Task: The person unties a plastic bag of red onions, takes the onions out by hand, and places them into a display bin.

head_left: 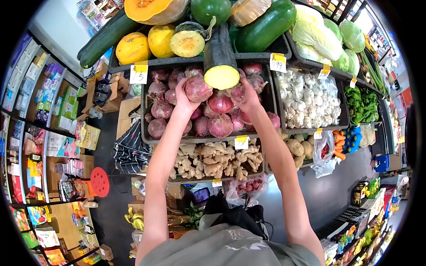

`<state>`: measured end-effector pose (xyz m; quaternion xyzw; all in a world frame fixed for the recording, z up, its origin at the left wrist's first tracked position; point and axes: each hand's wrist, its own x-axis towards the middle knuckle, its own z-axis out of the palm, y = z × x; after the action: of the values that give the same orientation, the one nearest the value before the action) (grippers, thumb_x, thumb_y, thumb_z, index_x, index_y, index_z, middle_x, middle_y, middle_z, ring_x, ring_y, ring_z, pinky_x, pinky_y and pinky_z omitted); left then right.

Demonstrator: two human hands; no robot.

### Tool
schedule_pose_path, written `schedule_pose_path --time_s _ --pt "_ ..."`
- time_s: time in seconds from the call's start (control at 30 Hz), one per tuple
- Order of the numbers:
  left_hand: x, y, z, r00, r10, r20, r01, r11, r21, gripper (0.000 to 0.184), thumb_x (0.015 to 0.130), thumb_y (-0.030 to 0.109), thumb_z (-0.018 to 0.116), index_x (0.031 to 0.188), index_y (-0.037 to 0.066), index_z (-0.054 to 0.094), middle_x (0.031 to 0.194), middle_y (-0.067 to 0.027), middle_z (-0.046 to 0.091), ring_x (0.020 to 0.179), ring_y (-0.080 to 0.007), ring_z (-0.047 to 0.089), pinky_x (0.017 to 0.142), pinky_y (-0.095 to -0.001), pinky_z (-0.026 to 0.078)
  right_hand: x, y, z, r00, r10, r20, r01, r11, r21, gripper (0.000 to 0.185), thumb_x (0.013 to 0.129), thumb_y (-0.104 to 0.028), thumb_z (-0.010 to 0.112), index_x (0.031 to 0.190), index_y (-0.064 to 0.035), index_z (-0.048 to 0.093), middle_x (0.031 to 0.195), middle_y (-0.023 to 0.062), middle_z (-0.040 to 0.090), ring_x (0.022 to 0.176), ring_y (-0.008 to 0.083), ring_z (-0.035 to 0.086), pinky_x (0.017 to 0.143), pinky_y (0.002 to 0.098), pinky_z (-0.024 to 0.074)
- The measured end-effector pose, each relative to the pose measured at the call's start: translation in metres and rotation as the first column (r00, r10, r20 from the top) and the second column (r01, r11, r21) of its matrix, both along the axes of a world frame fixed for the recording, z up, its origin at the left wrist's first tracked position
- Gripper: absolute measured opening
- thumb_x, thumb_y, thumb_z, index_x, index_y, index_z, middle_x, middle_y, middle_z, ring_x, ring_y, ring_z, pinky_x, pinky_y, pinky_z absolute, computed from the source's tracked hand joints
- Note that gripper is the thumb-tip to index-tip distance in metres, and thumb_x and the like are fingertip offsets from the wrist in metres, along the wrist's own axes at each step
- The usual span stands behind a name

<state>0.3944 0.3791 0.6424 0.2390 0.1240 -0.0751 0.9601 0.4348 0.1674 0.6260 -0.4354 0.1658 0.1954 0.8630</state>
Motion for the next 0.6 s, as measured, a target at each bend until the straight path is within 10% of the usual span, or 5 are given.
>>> schedule_pose_path --time_s 0.17,0.3,0.6 --pt "-0.009 0.019 -0.009 0.963 0.163 -0.216 -0.199 0.967 -0.157 0.050 0.088 0.041 0.039 0.127 0.010 0.045 0.130 -0.0157 0.047 0.120 -0.0345 0.044 0.097 -0.0565 0.039 0.014 -0.013 -0.001 0.992 -0.055 -0.114 0.057 0.998 0.018 0.038 0.085 -0.048 0.055 0.107 -0.0172 0.057 0.088 0.0032 0.061 0.087 0.0189 0.055 0.074 0.0372 0.0448" --pt "0.016 0.056 -0.029 0.941 0.283 -0.185 -0.300 0.951 -0.075 0.052 0.092 0.042 0.031 0.130 0.008 0.043 0.133 -0.0160 0.044 0.125 -0.0330 0.041 0.102 -0.0550 0.035 0.036 -0.017 -0.005 0.995 -0.091 -0.036 0.097 0.965 0.244 0.038 0.088 -0.043 0.047 0.112 -0.0147 0.053 0.105 0.0047 0.058 0.098 0.0241 0.055 0.079 0.0388 0.0492" --pt "0.032 0.058 0.017 0.937 0.342 -0.069 -0.347 0.936 -0.067 0.052 0.096 0.028 0.034 0.130 -0.011 0.030 0.137 -0.0254 0.035 0.123 -0.0436 0.041 0.102 -0.0519 0.038 0.047 -0.031 -0.008 0.968 -0.023 0.248 0.052 0.992 -0.112 0.029 0.089 -0.014 0.040 0.109 0.0046 0.048 0.103 0.0186 0.062 0.092 0.0286 0.062 0.087 0.0396 0.0505"
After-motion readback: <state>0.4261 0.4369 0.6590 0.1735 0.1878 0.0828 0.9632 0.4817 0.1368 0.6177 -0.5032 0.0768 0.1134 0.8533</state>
